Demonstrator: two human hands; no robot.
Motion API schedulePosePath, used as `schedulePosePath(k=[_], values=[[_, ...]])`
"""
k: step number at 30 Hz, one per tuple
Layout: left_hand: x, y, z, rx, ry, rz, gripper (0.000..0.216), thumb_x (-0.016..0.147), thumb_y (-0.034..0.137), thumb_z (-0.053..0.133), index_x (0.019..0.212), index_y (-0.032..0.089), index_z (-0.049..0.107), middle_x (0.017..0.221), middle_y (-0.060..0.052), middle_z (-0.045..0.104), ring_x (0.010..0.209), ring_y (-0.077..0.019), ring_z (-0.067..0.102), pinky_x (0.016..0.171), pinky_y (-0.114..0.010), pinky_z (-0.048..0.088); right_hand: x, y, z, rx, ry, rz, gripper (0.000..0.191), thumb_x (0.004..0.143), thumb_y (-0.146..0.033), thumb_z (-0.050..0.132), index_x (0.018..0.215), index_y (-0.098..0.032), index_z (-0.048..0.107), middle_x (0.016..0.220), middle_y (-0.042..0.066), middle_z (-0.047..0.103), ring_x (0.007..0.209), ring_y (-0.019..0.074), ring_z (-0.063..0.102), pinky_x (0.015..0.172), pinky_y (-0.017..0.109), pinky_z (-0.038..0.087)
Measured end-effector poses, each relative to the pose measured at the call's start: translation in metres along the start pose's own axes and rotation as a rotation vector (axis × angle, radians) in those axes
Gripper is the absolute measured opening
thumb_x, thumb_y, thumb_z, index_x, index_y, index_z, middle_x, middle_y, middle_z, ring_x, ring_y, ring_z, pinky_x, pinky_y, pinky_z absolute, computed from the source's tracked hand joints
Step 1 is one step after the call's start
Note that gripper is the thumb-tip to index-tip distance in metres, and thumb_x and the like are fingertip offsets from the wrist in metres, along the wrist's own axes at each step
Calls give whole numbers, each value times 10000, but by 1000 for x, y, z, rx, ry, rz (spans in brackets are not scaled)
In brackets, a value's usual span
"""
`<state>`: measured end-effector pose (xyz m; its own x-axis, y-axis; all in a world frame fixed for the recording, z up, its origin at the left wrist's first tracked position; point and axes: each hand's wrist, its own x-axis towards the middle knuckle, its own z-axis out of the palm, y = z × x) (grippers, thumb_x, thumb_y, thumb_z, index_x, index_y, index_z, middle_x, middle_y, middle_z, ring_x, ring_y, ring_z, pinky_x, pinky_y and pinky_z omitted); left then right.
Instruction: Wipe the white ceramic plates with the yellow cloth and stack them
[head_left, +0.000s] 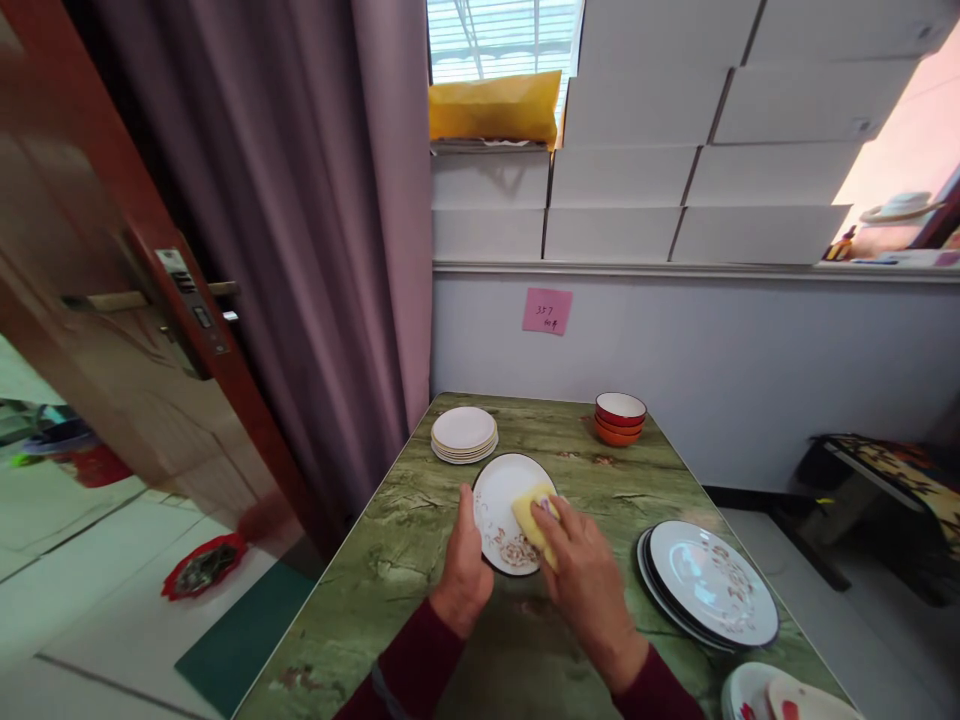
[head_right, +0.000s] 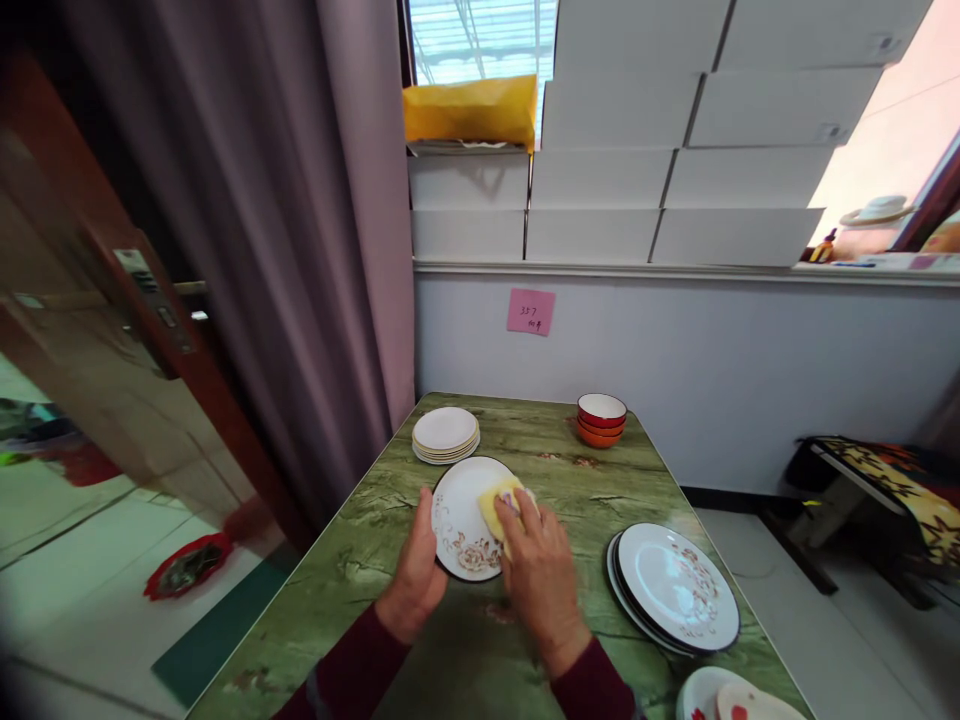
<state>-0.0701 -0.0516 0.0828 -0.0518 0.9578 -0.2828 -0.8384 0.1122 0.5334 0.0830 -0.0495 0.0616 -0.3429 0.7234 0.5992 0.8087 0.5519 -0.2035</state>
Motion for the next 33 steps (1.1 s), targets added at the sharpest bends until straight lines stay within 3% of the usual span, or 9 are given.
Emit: schedulePosePath(k=[5, 8, 11, 14, 18, 23, 26, 29, 33], values=[[0, -2, 2, 63, 7, -45, 652, 953, 591, 410, 1206, 41, 650, 1120, -198, 735, 1120, -311, 669, 1046, -432, 475, -24, -31, -3, 196, -51, -75, 778, 631, -7, 515, 1369, -253, 506, 1428, 84, 518, 1183, 266, 541, 978, 431, 486], [-2, -9, -1, 43, -74, -153, 629, 953, 569, 438, 1209, 32, 644, 1128, -200, 733, 1129, -306, 664, 1048, -415, 472, -9, -31, 1, 150, 52, -151, 641, 716, -19, 525, 1309, -258, 573, 1426, 91, 523, 1175, 270, 535, 965, 437, 476], [-3, -14, -6, -7, -128, -180, 591, 970, 527, 427, 1361, 102, 554, 1247, -170, 688, 1198, -295, 627, 1077, -442, 445, 15, -11, 5, 1, 169, -189, 454, 853, -95, 554, 1266, -272, 622, 1396, 90, 562, 1171, 280, 518, 946, 440, 458], [0, -12, -6, -20, -89, -121, 604, 977, 532, 395, 1443, 155, 474, 1319, -155, 644, 1244, -299, 592, 1096, -478, 422, 24, 6, 5, -107, 167, -115, 437, 877, -122, 579, 1288, -267, 617, 1388, 102, 573, 1172, 290, 514, 922, 434, 457], [6, -3, 0, -1, 3, 3, 626, 979, 545, 379, 1433, 128, 485, 1309, -161, 646, 1243, -302, 592, 1102, -481, 422, 5, 2, -3, -51, 33, 15, 528, 799, -65, 593, 1290, -256, 613, 1393, 113, 568, 1135, 297, 557, 932, 461, 476], [11, 5, 0, 30, 64, 104, 649, 974, 568, 382, 1377, 84, 541, 1240, -168, 686, 1234, -283, 602, 1099, -440, 437, -22, 7, -12, 541, -139, 133, 600, 706, -97, 588, 1276, -281, 627, 1339, 83, 609, 1173, 280, 592, 997, 465, 479], [8, 10, -8, 93, 94, 88, 580, 971, 538, 428, 1343, 119, 577, 1190, -145, 718, 1190, -272, 635, 1072, -439, 466, -16, 30, -19, 963, -54, 558, 568, 766, -326, 662, 1322, -244, 583, 1251, 100, 655, 1023, 282, 669, 869, 442, 554], [-1, 12, -16, 249, 109, 53, 472, 899, 406, 632, 1257, 97, 631, 1090, -151, 754, 1121, -296, 674, 1035, -448, 495, 0, 46, -24, 1307, 115, 903, 814, 741, -500, 728, 1444, -229, 418, 1260, 123, 641, 916, 265, 699, 741, 392, 585], [-12, 3, -17, 393, 134, -12, 378, 811, 237, 725, 1133, 47, 673, 913, -170, 780, 1016, -331, 715, 973, -472, 530, 13, 44, -18, 1539, 143, 890, 954, 628, -458, 843, 1441, -245, 391, 1255, 105, 649, 958, 257, 693, 780, 373, 579]])
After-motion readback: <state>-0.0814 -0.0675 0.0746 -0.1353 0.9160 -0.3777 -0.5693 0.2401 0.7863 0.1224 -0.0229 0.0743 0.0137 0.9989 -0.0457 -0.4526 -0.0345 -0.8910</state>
